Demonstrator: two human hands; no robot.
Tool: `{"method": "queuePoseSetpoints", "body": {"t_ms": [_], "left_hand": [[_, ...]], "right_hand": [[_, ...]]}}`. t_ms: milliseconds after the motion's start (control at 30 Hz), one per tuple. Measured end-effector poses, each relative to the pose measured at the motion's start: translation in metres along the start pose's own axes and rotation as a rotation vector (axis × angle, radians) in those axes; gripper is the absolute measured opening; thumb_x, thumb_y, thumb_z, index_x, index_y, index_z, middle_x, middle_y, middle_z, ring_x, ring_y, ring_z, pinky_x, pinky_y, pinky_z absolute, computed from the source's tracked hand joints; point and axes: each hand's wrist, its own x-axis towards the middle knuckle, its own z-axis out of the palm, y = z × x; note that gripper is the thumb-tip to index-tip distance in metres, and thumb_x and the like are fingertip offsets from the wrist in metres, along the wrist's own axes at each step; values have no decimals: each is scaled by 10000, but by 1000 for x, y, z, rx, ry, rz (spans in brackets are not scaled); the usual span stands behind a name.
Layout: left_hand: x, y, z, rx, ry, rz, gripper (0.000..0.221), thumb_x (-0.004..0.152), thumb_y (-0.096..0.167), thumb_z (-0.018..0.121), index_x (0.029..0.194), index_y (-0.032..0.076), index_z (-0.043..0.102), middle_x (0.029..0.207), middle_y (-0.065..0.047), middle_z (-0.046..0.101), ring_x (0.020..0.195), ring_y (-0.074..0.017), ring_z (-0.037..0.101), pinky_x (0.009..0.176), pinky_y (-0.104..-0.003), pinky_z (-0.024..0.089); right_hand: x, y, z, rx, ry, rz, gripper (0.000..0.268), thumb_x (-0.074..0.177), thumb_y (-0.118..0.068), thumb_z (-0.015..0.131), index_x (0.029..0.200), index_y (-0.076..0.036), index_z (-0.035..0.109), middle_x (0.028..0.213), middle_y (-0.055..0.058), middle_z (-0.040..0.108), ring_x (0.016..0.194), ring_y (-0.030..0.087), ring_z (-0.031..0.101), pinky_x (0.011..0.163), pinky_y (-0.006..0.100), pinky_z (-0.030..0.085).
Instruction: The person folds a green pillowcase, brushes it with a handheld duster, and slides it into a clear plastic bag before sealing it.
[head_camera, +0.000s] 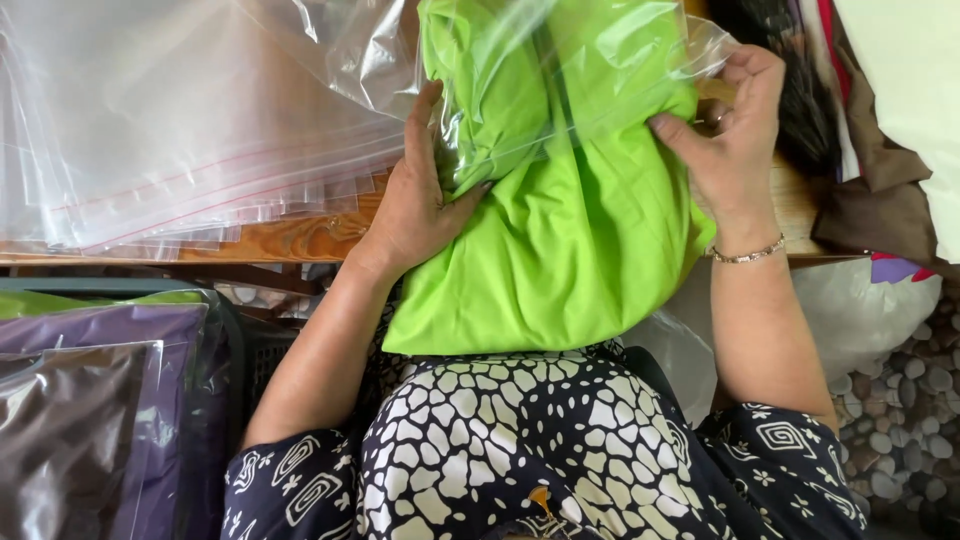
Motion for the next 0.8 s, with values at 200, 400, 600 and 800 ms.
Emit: {"method": "queuePoseSetpoints", "body": {"t_ms": [200, 400, 600, 800], "left_hand": [[-2, 2, 12, 197, 189, 75, 984, 880, 212, 787, 1401, -25, -14, 1486, -313, 196, 1404, -477, 274, 1177, -531, 321], [-11, -11, 1, 369, 487, -84, 201, 768, 38, 620, 830, 26, 428, 939, -111, 406, 779, -213, 455, 440, -359, 469], [33, -19, 20, 165, 657, 227, 416, 799, 110, 780, 670, 66, 387, 747, -54, 460, 634, -161, 437, 495, -255, 375], [92, 10, 44, 33, 703, 304, 370, 878, 303, 564, 691, 112, 309, 661, 1, 313, 679, -149, 307, 548, -294, 287]], "right_hand": [[0, 19, 2, -237, 42, 31, 151, 959, 149, 651, 994, 25, 571, 955, 122, 601, 847, 186, 562, 787, 279, 489], [-48, -44, -16, -310, -218, -76, 215, 909, 148, 678, 781, 51, 535, 756, 149, 567, 679, 205, 521, 619, 263, 425], [-90, -65, -41, -179, -89, 109, 69, 932, 103, 630, 944, 90, 563, 835, 162, 582, 741, 198, 547, 695, 258, 470], [-79, -33, -58, -322, 420, -335, 43, 1059, 92, 560, 1053, 98, 517, 829, 171, 476, 551, 137, 257, 475, 281, 196]]}}
